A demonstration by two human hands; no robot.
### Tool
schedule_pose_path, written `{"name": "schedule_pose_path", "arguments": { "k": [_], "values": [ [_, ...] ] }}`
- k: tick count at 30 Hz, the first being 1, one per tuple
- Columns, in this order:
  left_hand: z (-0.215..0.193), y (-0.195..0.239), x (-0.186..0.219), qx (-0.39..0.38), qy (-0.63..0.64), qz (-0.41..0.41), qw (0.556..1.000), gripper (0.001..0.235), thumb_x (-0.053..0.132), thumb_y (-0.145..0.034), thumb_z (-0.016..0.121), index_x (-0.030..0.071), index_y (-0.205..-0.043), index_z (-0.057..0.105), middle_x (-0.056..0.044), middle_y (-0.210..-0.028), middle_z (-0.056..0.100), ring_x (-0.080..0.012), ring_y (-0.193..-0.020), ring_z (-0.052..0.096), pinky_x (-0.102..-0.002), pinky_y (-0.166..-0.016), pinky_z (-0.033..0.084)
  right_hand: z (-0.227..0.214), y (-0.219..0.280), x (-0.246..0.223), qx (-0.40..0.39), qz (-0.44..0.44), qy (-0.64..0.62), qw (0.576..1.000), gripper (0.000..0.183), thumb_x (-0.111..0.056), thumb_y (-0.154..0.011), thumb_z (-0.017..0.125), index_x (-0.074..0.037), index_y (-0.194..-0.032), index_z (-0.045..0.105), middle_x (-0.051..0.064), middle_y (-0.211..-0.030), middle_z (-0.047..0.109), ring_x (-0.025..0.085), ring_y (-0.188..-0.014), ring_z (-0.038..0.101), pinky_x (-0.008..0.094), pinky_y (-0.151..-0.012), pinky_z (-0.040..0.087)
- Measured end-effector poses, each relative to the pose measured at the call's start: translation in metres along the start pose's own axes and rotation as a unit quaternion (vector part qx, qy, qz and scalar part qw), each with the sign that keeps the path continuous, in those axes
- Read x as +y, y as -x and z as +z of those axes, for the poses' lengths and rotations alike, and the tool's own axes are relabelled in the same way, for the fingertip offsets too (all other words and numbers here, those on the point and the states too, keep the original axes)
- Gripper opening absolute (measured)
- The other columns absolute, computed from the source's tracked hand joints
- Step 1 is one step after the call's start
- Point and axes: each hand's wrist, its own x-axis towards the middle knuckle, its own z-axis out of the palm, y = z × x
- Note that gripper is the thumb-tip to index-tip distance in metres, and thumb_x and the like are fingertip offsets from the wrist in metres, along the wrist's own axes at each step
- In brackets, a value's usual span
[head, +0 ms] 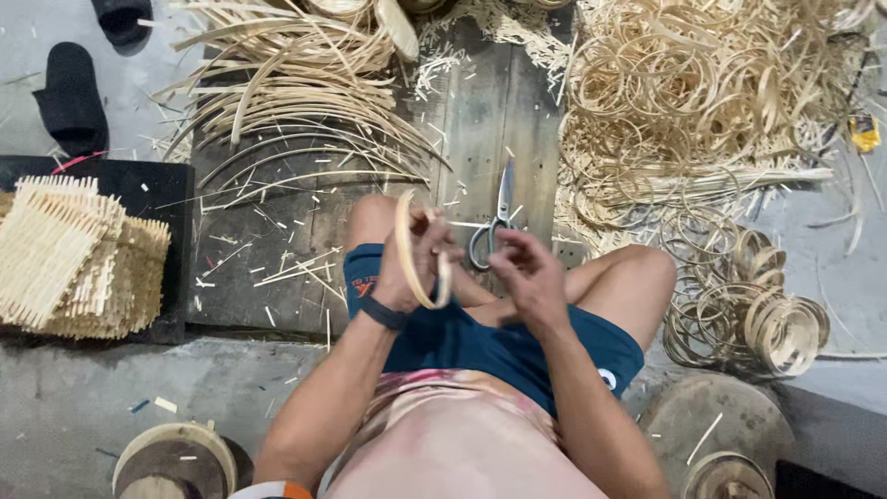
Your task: The person sits on the floor and uses shears to cut and shape thin strips of bamboo or rattan into circular rings. They repeatedly bend the strips into loops, tuck the ends to secure the shape, and trim excess material. Finished rings are placed in a pile nearby.
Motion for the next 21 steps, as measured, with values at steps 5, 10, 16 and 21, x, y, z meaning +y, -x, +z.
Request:
{"name": "schedule_pose_path", "arguments": {
  "k": [5,10,16,21],
  "values": [
    [0.023,0.022,-0.011,-0.067,-0.117,0.1,0.986,0.014,-0.002,-0.099,0.073,-0.001,-0.111,0.066,-0.005,-0.1,0.068,-0.0113,-0.09,0.064,-0.027,-0.08,0.055,0.029,-0.016,0.004,0.013,0.074,-0.186,0.98,0.016,-0.016,-0.098,0.07,-0.003,-0.108,0.071,0.0,-0.09,0.071,0.008,-0.079,0.066,0.024,-0.07,0.055],
    [-0.001,0.023,0.043,-0.21,-0.123,-0.045,0.969,0.021,0.008,-0.094,0.063,0.0,-0.109,0.076,-0.008,-0.103,0.079,-0.0162,-0.092,0.076,-0.028,-0.087,0.061,0.025,-0.02,-0.016,-0.054,0.004,-0.086,0.995,0.009,-0.012,-0.099,0.071,-0.003,-0.099,0.07,-0.001,-0.084,0.069,0.005,-0.075,0.062,0.023,-0.065,0.051],
    [0.024,0.03,0.059,-0.204,-0.494,0.189,0.824,0.013,0.001,-0.089,0.073,0.0,-0.101,0.076,-0.013,-0.089,0.076,-0.0227,-0.083,0.073,-0.036,-0.074,0.059,0.017,-0.028,-0.027,-0.058,-0.063,0.116,0.99,0.012,-0.009,-0.096,0.074,-0.001,-0.089,0.069,-0.003,-0.074,0.064,0.003,-0.067,0.056,0.021,-0.058,0.046],
    [0.032,0.046,0.053,-0.214,-0.513,0.328,0.763,0.013,0.003,-0.093,0.069,0.0,-0.106,0.069,-0.014,-0.09,0.071,-0.0247,-0.082,0.068,-0.035,-0.072,0.054,0.0,-0.04,-0.024,-0.086,0.125,-0.062,0.986,0.011,-0.009,-0.096,0.074,0.001,-0.093,0.069,0.0,-0.076,0.066,0.007,-0.062,0.057,0.023,-0.052,0.043]
  ]
}}
